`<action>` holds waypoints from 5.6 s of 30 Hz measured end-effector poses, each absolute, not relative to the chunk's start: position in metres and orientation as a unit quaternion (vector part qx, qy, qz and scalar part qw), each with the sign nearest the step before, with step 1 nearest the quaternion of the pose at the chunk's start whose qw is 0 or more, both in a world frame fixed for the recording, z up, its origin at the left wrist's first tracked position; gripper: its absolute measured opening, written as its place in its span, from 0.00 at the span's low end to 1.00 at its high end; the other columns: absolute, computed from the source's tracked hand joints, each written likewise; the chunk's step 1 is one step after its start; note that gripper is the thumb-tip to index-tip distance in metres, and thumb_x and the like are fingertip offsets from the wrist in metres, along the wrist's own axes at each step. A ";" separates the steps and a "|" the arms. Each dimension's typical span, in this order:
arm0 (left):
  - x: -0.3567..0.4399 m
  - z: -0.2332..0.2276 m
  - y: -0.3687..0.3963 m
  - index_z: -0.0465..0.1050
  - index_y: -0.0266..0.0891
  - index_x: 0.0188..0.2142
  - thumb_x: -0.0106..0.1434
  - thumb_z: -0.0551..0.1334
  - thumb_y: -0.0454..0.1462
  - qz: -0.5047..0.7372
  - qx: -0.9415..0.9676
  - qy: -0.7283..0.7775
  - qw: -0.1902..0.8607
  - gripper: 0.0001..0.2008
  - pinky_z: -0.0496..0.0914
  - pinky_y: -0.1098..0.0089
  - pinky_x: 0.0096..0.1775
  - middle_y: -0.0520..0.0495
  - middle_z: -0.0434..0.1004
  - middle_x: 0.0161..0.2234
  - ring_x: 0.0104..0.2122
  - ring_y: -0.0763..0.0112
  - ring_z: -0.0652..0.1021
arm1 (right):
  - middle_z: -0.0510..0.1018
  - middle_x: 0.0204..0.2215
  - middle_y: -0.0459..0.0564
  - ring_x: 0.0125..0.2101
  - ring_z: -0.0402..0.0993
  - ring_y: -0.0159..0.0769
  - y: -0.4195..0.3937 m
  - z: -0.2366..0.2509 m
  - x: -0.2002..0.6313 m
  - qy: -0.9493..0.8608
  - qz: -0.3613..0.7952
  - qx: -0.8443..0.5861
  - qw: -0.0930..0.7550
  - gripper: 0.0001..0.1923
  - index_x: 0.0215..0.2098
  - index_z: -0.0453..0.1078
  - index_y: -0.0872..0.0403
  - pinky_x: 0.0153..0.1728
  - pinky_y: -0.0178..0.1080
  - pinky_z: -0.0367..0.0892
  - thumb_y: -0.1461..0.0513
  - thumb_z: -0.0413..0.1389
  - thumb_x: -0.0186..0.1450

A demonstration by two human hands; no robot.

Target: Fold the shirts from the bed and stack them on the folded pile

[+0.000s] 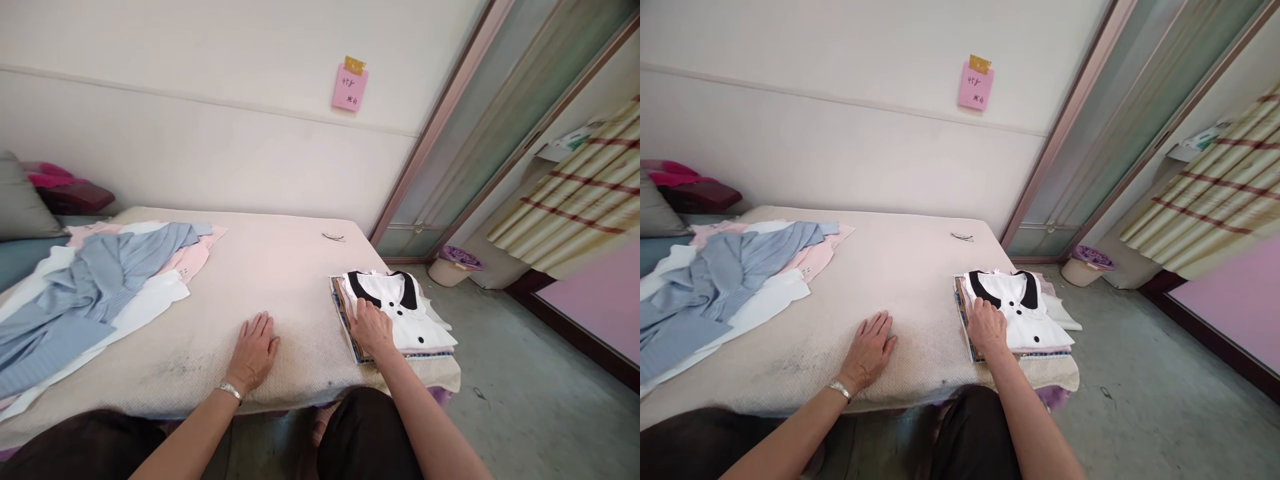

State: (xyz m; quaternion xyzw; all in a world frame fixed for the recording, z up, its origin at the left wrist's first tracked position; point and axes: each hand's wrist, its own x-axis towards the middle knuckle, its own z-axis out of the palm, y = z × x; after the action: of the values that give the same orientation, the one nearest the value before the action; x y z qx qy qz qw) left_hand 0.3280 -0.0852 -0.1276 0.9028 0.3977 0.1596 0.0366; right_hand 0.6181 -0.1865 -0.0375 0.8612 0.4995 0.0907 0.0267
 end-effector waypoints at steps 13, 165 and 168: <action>0.416 -0.079 -0.114 0.77 0.42 0.41 0.70 0.53 0.35 0.244 0.895 0.343 0.150 0.13 0.69 0.58 0.50 0.42 0.79 0.40 0.44 0.59 0.77 | 0.81 0.34 0.50 0.35 0.76 0.42 -0.202 -0.038 0.654 0.331 0.027 0.910 -0.247 0.10 0.42 0.71 0.50 0.34 0.39 0.59 0.63 0.51 0.64; 0.595 -0.032 -0.034 0.71 0.42 0.50 0.60 0.56 0.28 0.094 0.968 0.221 0.079 0.19 0.67 0.61 0.52 0.45 0.78 0.48 0.50 0.59 0.75 | 0.74 0.36 0.54 0.40 0.66 0.45 -0.241 -0.053 0.627 0.494 0.093 0.848 -0.169 0.01 0.33 0.70 0.54 0.40 0.45 0.55 0.66 0.57 0.64; 0.582 -0.032 -0.052 0.70 0.41 0.44 0.63 0.56 0.32 0.193 0.941 0.260 0.102 0.11 0.66 0.61 0.51 0.42 0.77 0.45 0.48 0.59 0.74 | 0.73 0.34 0.53 0.38 0.66 0.43 -0.243 -0.055 0.628 0.457 0.107 0.855 -0.219 0.05 0.32 0.68 0.54 0.39 0.43 0.56 0.67 0.54 0.66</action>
State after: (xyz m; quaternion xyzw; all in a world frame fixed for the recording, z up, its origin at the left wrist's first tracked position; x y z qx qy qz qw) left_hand 0.5817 -0.0515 -0.0315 0.9407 0.2595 0.1931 0.1020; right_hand 0.6279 -0.2427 -0.0549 0.8554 0.4570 0.1072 -0.2189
